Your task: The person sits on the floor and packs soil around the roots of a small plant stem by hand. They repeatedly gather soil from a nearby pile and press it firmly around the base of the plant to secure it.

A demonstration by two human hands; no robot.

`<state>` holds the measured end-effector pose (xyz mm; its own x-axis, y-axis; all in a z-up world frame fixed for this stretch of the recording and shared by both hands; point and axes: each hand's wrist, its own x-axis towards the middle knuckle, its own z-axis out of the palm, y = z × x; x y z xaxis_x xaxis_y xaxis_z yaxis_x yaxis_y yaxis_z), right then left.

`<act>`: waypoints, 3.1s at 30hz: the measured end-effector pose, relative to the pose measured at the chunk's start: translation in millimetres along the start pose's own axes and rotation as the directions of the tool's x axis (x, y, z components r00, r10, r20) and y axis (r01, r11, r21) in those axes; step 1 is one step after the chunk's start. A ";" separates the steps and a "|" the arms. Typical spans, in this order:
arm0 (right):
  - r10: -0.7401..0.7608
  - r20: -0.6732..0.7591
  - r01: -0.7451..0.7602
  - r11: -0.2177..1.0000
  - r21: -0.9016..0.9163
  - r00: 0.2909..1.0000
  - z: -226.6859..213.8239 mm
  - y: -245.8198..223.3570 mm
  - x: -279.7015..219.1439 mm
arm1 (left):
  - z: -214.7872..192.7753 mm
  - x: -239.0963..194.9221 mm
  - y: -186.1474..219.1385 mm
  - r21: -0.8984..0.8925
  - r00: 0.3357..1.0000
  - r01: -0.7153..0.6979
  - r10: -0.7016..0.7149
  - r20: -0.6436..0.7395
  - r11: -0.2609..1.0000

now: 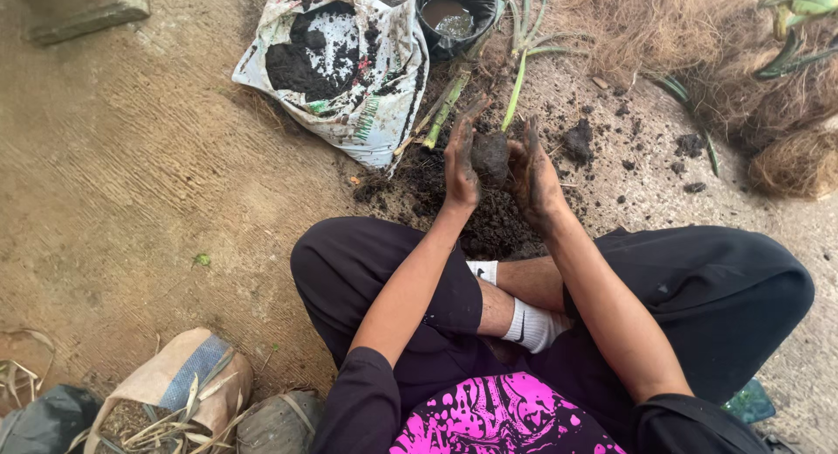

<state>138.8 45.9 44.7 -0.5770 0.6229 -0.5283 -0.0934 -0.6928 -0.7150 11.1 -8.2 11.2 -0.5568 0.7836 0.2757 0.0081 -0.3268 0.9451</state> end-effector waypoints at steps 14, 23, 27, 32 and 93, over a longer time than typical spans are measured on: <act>-0.078 0.072 0.050 0.943 0.329 0.994 -22.8 58.9 35.4 | 28.5 -19.6 43.8 0.793 0.914 -0.354 0.364 0.180 0.496; -0.068 -0.112 0.077 0.993 0.086 0.991 -22.7 70.4 40.7 | 23.6 -23.8 16.6 0.746 0.966 -0.233 0.239 0.101 0.624; 0.032 -0.013 -0.032 0.999 0.007 0.999 5.3 37.9 13.0 | 9.7 -3.9 -7.1 0.234 0.958 0.223 -0.168 -0.233 0.946; -0.132 0.083 0.152 0.938 -0.311 0.988 16.9 22.8 5.0 | -19.8 -7.0 -10.3 -0.324 0.870 0.390 -0.460 -0.177 0.862; -0.065 0.245 0.205 -0.371 -0.906 0.967 -1.3 119.1 23.7 | -38.5 35.3 -45.1 -0.769 0.848 0.119 -0.467 -0.251 0.628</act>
<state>115.0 -21.4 -53.6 -0.7510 0.5586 -0.3522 0.6516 0.7135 -0.2577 -41.0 13.9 -28.5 -0.6845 0.6840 -0.2523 -0.6995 -0.5187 0.4916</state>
